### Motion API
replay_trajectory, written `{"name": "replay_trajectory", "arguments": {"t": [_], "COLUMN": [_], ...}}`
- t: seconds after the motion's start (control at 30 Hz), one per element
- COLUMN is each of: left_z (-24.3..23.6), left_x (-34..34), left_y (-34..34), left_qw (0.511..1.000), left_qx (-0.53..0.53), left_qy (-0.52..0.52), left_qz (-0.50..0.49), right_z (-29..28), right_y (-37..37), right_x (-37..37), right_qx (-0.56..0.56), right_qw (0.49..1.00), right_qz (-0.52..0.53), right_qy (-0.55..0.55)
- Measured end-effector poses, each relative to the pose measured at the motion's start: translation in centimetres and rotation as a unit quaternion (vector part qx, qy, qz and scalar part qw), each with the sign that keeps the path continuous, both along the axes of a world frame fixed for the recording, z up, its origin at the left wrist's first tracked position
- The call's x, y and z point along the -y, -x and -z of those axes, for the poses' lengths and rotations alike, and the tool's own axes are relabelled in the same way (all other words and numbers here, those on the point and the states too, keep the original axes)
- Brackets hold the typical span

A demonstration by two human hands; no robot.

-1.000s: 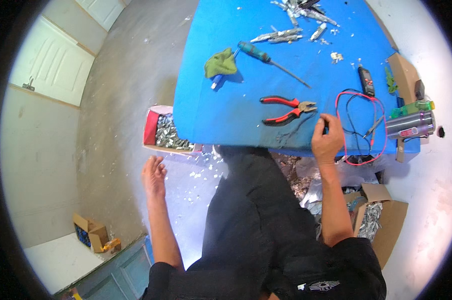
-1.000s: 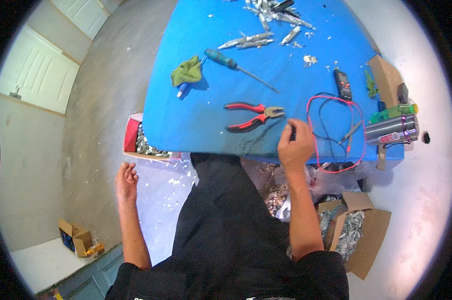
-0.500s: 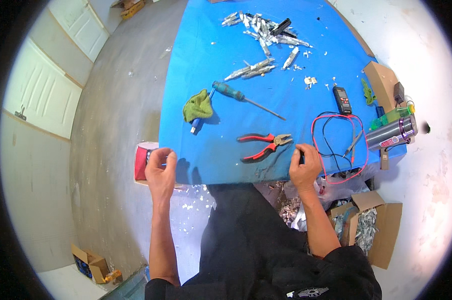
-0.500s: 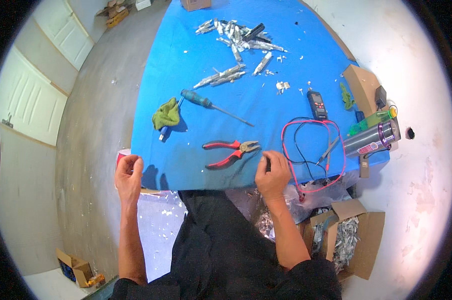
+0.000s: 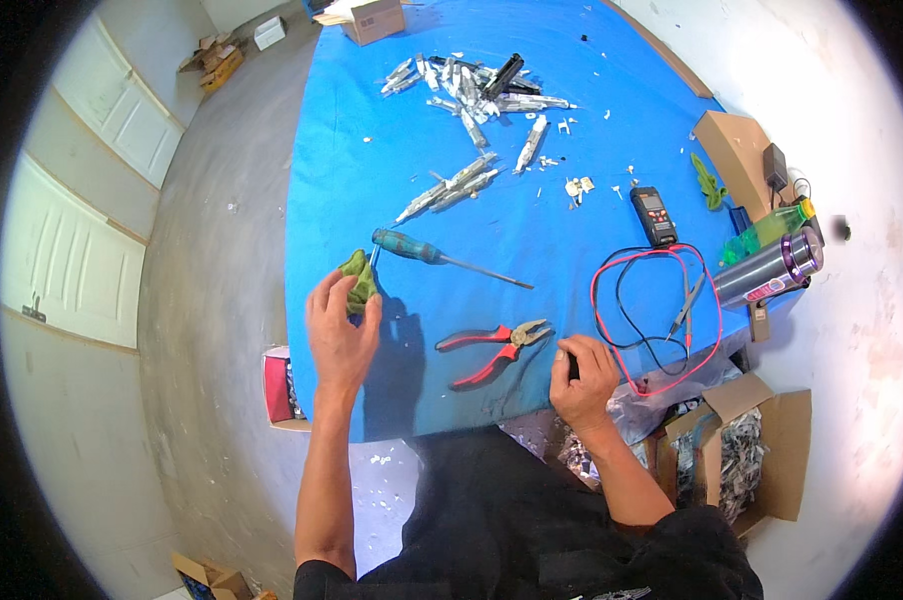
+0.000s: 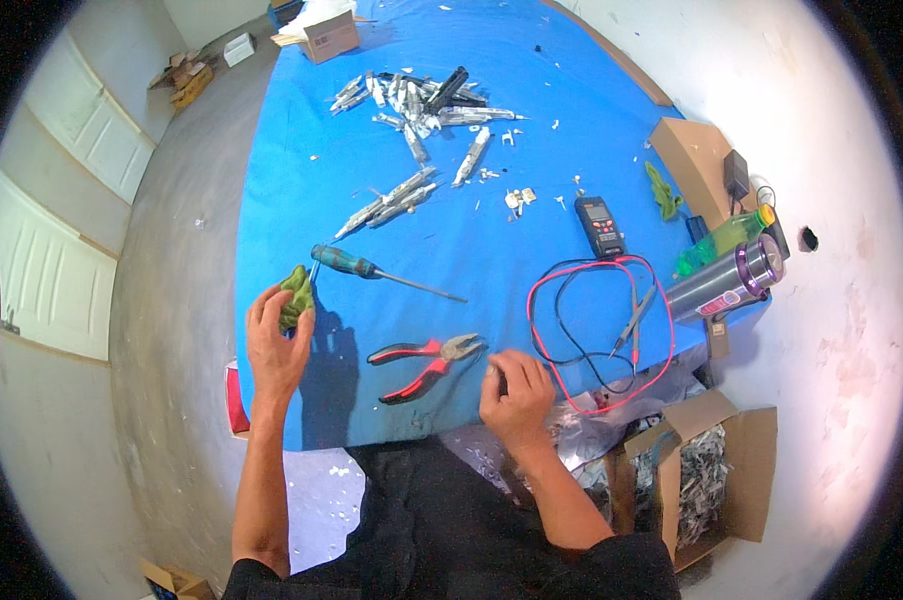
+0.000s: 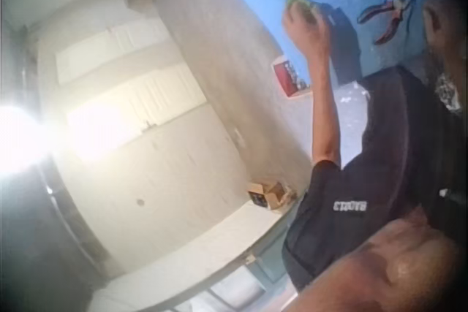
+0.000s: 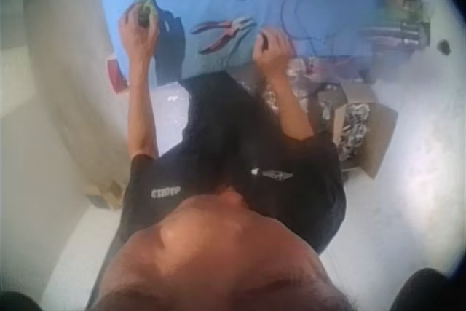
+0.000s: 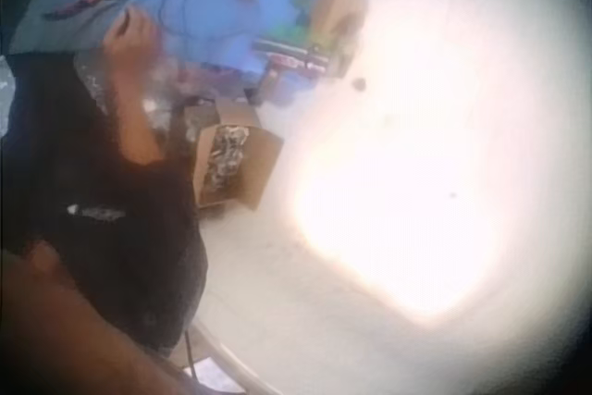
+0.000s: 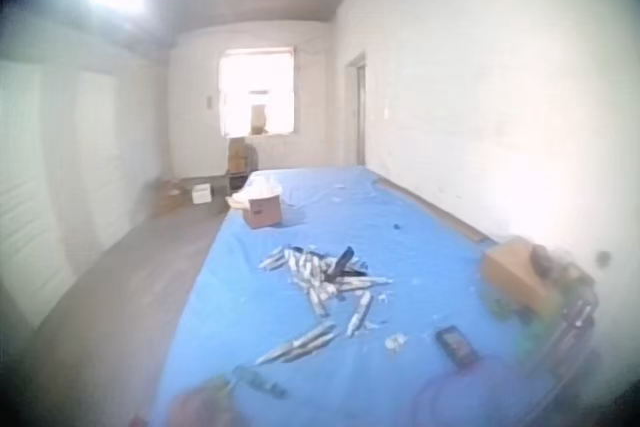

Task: The person uses a screwdriver and pliers to manipulate metal components, uses multimeter probes to test a part, wipes a cylinder with a cloth, and performs adjustments to the component's internal parts.

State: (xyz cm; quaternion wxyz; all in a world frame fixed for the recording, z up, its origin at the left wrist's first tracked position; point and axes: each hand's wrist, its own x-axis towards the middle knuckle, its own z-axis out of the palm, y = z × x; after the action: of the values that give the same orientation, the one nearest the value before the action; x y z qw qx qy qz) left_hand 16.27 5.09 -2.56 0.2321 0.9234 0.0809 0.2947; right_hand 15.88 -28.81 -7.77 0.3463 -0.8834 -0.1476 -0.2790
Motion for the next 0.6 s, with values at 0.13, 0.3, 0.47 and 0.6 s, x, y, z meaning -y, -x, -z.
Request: {"name": "replay_trajectory", "arguments": {"t": [0.13,0.3,0.47,0.6], "left_z": [-0.9,-2.7,-1.1,1.0], "left_x": [-0.4,2.2,4.2,4.6], "left_y": [-2.5,-8.4,-14.7,-18.0], "left_qw": [0.999,0.997,0.991,0.989], "left_qx": [0.000,-0.024,-0.044,-0.038], "left_qy": [-0.040,-0.056,-0.088,-0.115], "left_qz": [-0.001,0.056,0.095,0.082], "right_z": [-0.1,-0.5,-0.4,-0.4], "right_y": [-0.1,-0.3,-0.5,-0.6], "right_x": [0.0,0.1,0.2,0.5], "right_qx": [0.007,-0.003,-0.002,-0.004], "right_qw": [1.000,1.000,1.000,1.000], "right_qz": [-0.001,0.000,-0.004,-0.007], "right_qy": [-0.004,-0.004,-0.012,-0.007]}}
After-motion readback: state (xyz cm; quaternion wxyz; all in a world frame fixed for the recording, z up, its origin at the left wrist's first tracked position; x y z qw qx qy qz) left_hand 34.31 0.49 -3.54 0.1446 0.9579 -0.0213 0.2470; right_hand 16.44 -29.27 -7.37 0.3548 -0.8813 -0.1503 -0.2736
